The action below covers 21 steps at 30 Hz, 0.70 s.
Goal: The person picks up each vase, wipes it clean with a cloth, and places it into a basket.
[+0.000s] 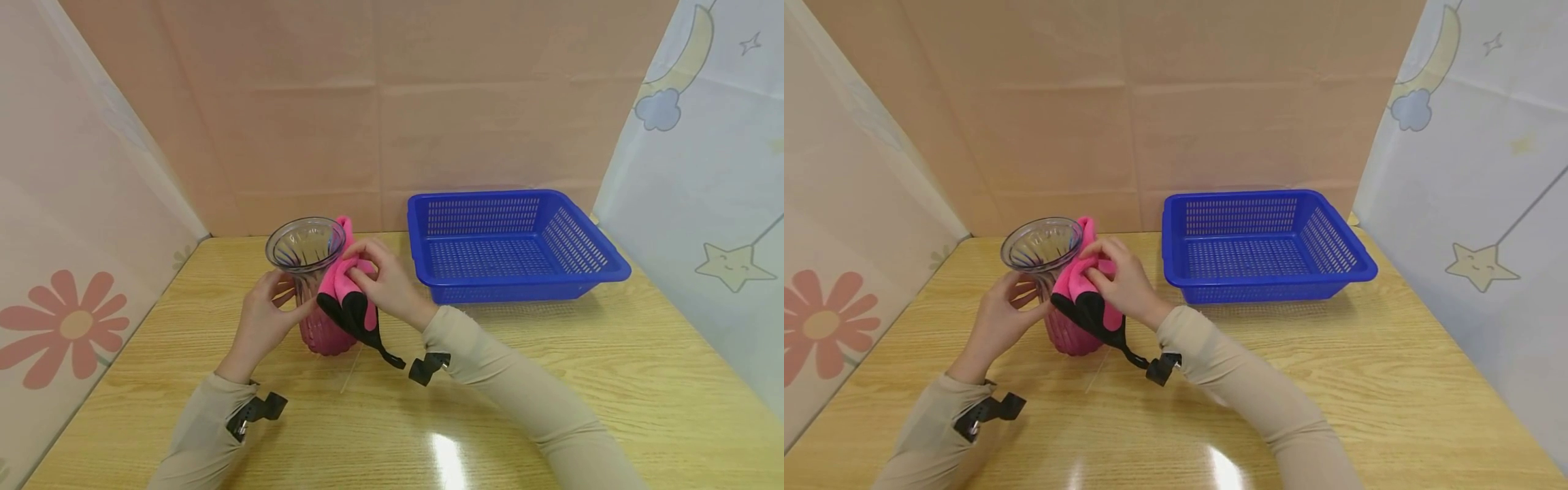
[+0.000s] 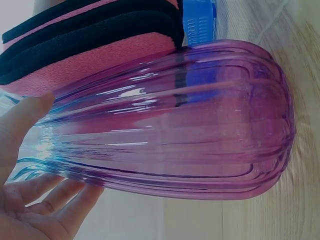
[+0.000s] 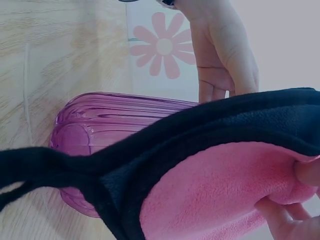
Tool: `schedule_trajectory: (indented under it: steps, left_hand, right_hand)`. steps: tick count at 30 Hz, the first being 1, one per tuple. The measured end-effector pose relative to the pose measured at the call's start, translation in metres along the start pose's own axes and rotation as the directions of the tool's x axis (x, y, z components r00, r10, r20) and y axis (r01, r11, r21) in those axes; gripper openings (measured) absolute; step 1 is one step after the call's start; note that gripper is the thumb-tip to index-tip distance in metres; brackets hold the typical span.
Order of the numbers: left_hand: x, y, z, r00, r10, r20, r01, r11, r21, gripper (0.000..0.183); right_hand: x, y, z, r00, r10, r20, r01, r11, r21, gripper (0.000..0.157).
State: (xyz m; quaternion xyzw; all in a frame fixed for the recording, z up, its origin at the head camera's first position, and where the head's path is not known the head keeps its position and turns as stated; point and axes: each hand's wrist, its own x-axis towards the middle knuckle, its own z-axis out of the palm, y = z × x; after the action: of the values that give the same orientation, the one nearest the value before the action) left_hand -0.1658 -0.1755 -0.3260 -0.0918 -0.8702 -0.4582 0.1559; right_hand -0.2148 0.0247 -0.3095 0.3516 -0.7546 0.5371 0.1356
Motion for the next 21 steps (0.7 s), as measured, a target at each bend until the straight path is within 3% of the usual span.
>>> schedule_trajectory:
  steps: [21]
  left_hand:
    - [-0.0002, 0.0003, 0.0003, 1.0, 0.005, -0.003, -0.005, 1.0, 0.0, 0.058]
  right_hand:
    - [-0.0032, 0.0049, -0.0017, 0.991, 0.001, 0.133, 0.012, 0.995, -0.101, 0.015]
